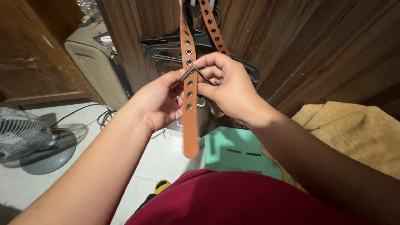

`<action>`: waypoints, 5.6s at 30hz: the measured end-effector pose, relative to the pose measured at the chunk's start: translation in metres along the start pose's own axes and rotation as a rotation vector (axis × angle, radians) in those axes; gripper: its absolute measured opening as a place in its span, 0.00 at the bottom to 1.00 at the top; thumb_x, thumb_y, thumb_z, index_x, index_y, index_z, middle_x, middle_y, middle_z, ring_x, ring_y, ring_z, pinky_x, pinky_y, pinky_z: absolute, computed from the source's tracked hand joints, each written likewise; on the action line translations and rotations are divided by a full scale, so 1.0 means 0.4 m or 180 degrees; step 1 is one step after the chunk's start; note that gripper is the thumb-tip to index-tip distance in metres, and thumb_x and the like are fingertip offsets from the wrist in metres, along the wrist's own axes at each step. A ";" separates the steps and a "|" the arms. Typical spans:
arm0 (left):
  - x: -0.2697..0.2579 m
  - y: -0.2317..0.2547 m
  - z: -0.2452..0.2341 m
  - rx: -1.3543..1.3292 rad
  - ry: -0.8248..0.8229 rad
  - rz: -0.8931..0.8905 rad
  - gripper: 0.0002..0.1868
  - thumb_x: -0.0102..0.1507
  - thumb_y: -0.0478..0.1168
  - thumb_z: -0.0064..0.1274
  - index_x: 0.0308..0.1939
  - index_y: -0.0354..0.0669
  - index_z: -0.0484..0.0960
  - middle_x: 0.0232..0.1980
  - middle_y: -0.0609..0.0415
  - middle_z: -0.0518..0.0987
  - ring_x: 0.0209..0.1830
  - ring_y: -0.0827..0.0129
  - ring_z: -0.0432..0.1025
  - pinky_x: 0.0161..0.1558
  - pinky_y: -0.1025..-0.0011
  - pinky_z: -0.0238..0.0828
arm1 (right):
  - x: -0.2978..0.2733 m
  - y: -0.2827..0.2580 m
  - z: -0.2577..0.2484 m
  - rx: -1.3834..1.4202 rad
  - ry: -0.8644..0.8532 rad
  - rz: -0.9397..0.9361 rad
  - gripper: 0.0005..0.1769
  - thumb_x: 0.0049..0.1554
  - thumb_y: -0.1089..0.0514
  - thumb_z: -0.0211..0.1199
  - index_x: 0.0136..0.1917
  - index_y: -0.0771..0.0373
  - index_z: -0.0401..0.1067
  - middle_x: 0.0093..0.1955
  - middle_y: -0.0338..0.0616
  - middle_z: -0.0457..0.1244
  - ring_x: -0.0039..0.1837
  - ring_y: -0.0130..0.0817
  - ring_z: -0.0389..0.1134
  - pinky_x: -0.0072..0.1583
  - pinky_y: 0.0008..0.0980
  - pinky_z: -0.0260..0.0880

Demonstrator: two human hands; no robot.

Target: The person handles two leather belts, threading one through the other's buckle and hanging them on a wardrobe door. They then fold a yellow towel and place it on a green plastic stool. The person briefly opens and closes a wardrobe door. The belts and towel remain in place at the end.

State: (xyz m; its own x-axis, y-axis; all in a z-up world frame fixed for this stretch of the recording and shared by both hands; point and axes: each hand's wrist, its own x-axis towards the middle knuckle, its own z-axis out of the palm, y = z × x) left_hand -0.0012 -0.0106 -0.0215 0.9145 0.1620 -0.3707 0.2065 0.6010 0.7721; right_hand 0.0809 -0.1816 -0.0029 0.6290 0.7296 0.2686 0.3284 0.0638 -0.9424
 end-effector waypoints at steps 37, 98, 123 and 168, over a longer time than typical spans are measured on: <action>0.054 -0.057 0.011 0.0987 -0.0284 -0.0608 0.18 0.65 0.59 0.47 0.44 0.53 0.80 0.38 0.64 0.79 0.35 0.76 0.75 0.39 0.72 0.74 | -0.010 0.027 -0.055 0.0202 -0.0013 0.0645 0.11 0.60 0.65 0.62 0.57 0.66 0.75 0.50 0.42 0.72 0.51 0.26 0.72 0.55 0.26 0.75; 0.302 0.079 -0.085 0.1341 0.1432 0.0293 0.07 0.61 0.43 0.58 0.42 0.48 0.83 0.40 0.60 0.83 0.36 0.70 0.76 0.40 0.66 0.73 | 0.313 0.229 -0.120 -0.0187 0.0813 0.2017 0.30 0.55 0.51 0.66 0.70 0.49 0.65 0.51 0.37 0.67 0.48 0.29 0.67 0.43 0.32 0.68; 0.438 0.101 -0.132 0.2896 0.1140 0.1733 0.18 0.60 0.52 0.61 0.43 0.43 0.78 0.31 0.54 0.78 0.32 0.69 0.73 0.41 0.70 0.72 | 0.445 0.202 -0.152 -0.1316 0.1868 -0.0345 0.12 0.62 0.62 0.63 0.59 0.65 0.78 0.37 0.31 0.66 0.39 0.18 0.65 0.43 0.22 0.67; 0.146 -0.089 -0.048 0.2866 0.0211 0.0492 0.09 0.55 0.40 0.68 0.33 0.39 0.86 0.28 0.58 0.80 0.24 0.76 0.70 0.27 0.75 0.68 | 0.078 0.208 -0.131 -0.1101 0.0742 0.1117 0.35 0.50 0.57 0.71 0.70 0.56 0.65 0.50 0.39 0.65 0.48 0.27 0.68 0.52 0.29 0.70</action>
State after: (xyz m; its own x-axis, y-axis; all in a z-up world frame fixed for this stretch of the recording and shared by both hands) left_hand 0.0379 -0.0075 -0.0806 0.9384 0.2513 -0.2372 0.3022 -0.2638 0.9160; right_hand 0.1650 -0.1891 -0.0626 0.8692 0.4939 0.0238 0.2585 -0.4127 -0.8734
